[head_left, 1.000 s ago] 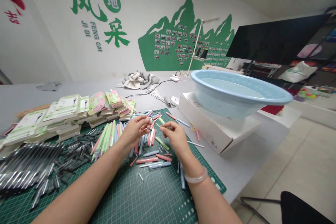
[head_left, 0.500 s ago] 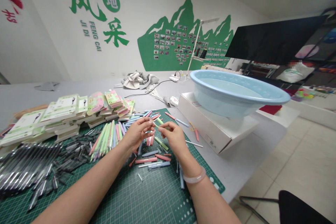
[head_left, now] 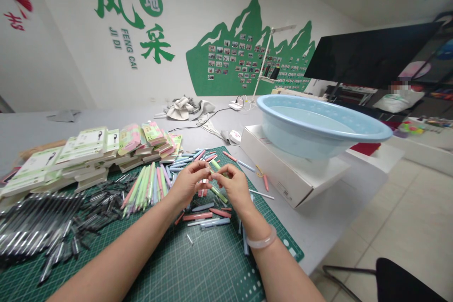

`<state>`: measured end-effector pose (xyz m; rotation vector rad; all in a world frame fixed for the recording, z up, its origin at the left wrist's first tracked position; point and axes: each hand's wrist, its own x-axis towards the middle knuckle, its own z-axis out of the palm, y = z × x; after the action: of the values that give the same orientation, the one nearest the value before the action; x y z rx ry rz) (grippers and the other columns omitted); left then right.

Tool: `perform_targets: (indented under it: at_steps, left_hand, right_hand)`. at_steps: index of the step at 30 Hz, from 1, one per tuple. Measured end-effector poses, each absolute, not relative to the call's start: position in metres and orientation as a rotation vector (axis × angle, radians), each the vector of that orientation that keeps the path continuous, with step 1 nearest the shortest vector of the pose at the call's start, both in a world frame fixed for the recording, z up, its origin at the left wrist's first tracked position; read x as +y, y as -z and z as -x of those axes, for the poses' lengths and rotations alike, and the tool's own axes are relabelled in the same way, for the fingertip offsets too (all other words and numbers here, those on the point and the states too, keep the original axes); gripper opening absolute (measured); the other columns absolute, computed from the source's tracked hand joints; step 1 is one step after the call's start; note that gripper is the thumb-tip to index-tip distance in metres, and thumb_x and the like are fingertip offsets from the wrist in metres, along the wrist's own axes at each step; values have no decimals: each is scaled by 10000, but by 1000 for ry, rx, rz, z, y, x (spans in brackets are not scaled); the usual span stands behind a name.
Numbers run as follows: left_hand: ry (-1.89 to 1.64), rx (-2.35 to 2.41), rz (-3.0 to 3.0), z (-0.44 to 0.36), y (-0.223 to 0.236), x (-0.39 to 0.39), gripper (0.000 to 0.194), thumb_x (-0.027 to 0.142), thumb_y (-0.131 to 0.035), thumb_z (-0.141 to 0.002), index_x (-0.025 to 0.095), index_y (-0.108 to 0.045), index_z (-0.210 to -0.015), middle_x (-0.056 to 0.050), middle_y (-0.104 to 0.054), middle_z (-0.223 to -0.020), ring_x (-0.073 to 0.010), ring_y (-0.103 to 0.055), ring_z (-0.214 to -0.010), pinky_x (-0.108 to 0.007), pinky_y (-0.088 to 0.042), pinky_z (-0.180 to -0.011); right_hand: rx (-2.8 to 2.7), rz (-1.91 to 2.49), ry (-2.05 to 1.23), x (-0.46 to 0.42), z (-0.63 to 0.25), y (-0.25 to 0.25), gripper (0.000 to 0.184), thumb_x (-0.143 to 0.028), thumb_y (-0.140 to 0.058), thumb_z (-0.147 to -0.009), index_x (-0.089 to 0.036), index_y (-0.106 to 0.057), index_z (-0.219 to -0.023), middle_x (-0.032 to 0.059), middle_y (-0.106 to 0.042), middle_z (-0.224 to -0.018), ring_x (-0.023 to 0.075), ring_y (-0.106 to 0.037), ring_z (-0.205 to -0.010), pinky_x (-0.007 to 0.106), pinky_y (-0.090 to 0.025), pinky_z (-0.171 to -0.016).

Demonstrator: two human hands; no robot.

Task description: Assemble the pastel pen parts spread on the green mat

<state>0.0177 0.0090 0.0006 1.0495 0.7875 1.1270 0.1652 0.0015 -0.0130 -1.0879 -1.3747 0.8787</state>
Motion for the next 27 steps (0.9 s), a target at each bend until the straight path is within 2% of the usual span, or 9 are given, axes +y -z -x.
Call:
perform_targets:
  at_steps: [4,7,10,12,16,20,23,25,27]
  left_hand:
    - [-1107,748,-884,-17,5,9,216,227,-689,-688,173,-566,-857,11,-580,-748,-97,-594,-652,-207,-529,-540]
    - [-1101,783,-731,-14,10,11,268,153,-705,-657,170,-563,-883,-3,-607,-768,-99,-617,-654,-193,-528,-552]
    - [-1129,804,-644,-9,13,15,246,113,-688,-662,144,-576,-878,-30,-633,-791,-96,-631,-663,-184,-537,-604]
    - [-1165,814,-618,-4,12,18,203,108,-671,-675,135,-583,-856,-38,-641,-790,-95,-636,-662,-177,-541,-611]
    - [-1224,821,-615,7,5,23,175,89,-644,-676,148,-569,-822,-38,-648,-779,-133,-661,-704,-230,-565,-653]
    - [-1200,831,-681,17,-2,27,186,89,-652,-662,164,-555,-802,-11,-632,-744,-134,-663,-707,-222,-560,-643]
    - [-1121,847,-779,22,-7,27,249,84,-686,-634,171,-576,-840,11,-623,-718,-105,-645,-648,-211,-548,-646]
    - [-1061,859,-870,24,-10,26,270,109,-708,-626,159,-598,-867,-10,-645,-767,-107,-643,-661,-229,-542,-690]
    - [-1025,900,-996,25,-13,26,272,152,-720,-627,135,-623,-880,-40,-663,-822,-123,-646,-696,-255,-533,-739]
  right_hand:
    - [-1363,1076,-906,1,-163,10,175,-293,-712,-648,-176,-582,-638,-55,-522,-499,96,-440,-464,226,-345,-489]
    - [-1309,1031,-1052,1,-161,10,188,-310,-714,-648,-170,-588,-651,-54,-521,-495,95,-454,-470,222,-371,-495]
    - [-1183,890,-1326,2,-159,13,218,-383,-625,-733,-166,-612,-716,-7,-611,-651,113,-543,-556,250,-461,-562]
    - [-1143,815,-1414,3,-158,16,203,-367,-591,-760,-167,-622,-764,22,-647,-784,120,-584,-620,271,-499,-613]
    - [-1168,757,-1465,4,-156,21,139,-249,-655,-687,-178,-597,-792,23,-666,-828,128,-613,-635,273,-529,-613]
    - [-1116,750,-1473,3,-154,23,210,-199,-674,-648,-201,-521,-793,2,-660,-804,140,-632,-608,290,-547,-573]
    - [-1086,750,-1489,1,-154,22,330,-169,-661,-648,-227,-511,-936,-4,-646,-841,161,-652,-634,342,-564,-598]
    - [-1106,759,-1507,1,-154,22,418,-154,-648,-643,-232,-508,-1029,2,-641,-854,165,-653,-640,355,-566,-614]
    - [-1160,786,-1496,1,-153,22,396,-151,-630,-643,-209,-536,-1024,17,-640,-858,167,-650,-644,354,-564,-623]
